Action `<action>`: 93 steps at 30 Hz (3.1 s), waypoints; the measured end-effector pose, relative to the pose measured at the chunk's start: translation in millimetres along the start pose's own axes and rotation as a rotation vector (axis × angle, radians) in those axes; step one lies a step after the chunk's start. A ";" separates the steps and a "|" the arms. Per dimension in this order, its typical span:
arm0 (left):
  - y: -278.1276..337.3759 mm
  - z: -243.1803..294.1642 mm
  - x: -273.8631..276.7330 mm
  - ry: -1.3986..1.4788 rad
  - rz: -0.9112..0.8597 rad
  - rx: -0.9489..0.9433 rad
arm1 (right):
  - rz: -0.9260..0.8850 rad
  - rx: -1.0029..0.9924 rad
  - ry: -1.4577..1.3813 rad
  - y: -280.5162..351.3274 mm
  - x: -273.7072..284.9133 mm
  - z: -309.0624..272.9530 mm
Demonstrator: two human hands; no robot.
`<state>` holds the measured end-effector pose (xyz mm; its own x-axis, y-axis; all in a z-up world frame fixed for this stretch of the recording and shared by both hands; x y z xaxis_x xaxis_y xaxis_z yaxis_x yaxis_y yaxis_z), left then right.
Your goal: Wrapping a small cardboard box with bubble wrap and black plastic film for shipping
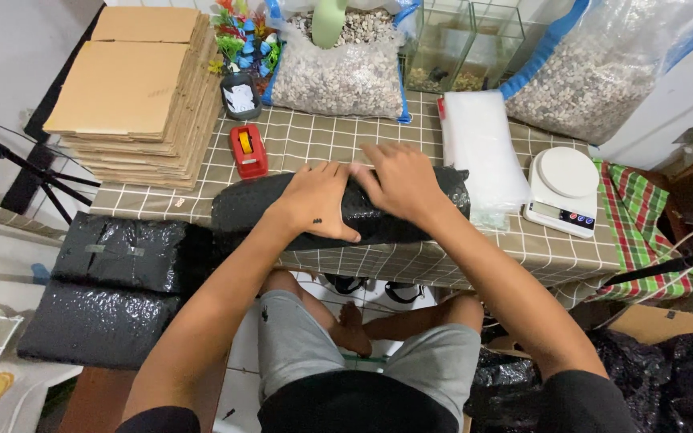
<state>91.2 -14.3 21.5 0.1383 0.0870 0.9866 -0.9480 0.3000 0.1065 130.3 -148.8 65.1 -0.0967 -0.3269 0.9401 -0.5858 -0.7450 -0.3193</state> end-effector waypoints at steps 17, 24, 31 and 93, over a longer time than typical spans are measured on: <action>10.4 -9.6 21.0 0.077 -0.214 0.023 | -0.721 -0.015 -0.063 -3.3 -24.4 24.4; -5.6 -7.1 61.6 0.097 -0.078 -0.015 | -0.605 -0.072 -0.084 -17.6 6.5 34.6; -57.7 -27.7 53.0 -0.038 0.033 -0.072 | -0.471 -0.085 0.002 -27.2 11.7 59.6; 66.1 56.0 -28.6 -0.559 1.248 -0.036 | -0.919 -0.247 -0.299 -44.8 -4.0 34.0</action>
<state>8.6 -50.2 7.3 -0.9366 -0.0739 0.3425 -0.3470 0.3312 -0.8774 184.3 -134.0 71.6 0.6652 0.1580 0.7298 -0.4852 -0.6514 0.5833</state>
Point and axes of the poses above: each hand's wrist, its own y-axis away from the middle knuckle, its own x-axis out of the back of the hand, z = x × y, the point moved 5 cm from there along -y, towards the middle knuckle
